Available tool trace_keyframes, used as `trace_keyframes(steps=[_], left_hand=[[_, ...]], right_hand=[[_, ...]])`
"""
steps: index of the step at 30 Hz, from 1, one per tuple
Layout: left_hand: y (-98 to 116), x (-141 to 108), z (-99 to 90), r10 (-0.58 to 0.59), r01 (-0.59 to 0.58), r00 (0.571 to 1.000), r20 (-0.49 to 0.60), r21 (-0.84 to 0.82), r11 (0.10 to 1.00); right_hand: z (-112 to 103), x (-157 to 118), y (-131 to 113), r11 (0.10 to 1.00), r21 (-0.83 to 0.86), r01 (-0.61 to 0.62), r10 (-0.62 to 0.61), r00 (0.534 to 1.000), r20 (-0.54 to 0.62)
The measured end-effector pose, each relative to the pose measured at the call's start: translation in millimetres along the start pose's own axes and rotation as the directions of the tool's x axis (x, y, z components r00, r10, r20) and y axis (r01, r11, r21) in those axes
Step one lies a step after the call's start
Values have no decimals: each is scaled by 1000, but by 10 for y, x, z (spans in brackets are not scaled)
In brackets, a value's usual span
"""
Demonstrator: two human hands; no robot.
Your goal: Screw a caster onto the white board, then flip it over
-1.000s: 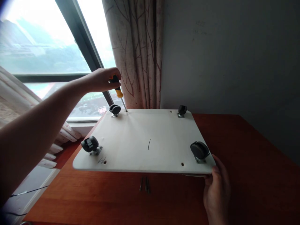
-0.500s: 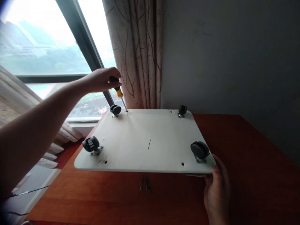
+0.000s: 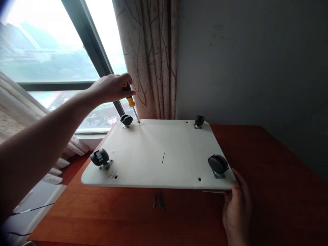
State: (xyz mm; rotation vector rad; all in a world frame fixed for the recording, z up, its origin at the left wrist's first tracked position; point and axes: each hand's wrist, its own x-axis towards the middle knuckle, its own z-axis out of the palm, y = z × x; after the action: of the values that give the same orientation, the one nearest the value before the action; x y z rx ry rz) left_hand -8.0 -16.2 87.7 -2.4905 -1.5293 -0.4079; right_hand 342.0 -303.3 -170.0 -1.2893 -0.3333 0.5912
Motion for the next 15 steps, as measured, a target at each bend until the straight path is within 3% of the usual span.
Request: trace_keyframes(steps=[3, 8, 13, 15], left_hand=[[-4, 11, -19, -7, 6, 1000, 30, 25, 1000], [20, -2, -6, 56, -47, 997, 44, -190, 981], [53, -10, 4, 24, -23, 1000, -17, 22, 999], [48, 8, 3, 16, -16, 1000, 5, -12, 1000]], right_hand=[[2, 6, 1, 1000, -2, -1, 1, 1000, -6], [-4, 14, 19, 1000, -24, 15, -15, 1000, -19], [1, 9, 18, 1000, -13, 19, -19, 1000, -13], [3, 12, 18, 1000, -8, 21, -22, 1000, -15]])
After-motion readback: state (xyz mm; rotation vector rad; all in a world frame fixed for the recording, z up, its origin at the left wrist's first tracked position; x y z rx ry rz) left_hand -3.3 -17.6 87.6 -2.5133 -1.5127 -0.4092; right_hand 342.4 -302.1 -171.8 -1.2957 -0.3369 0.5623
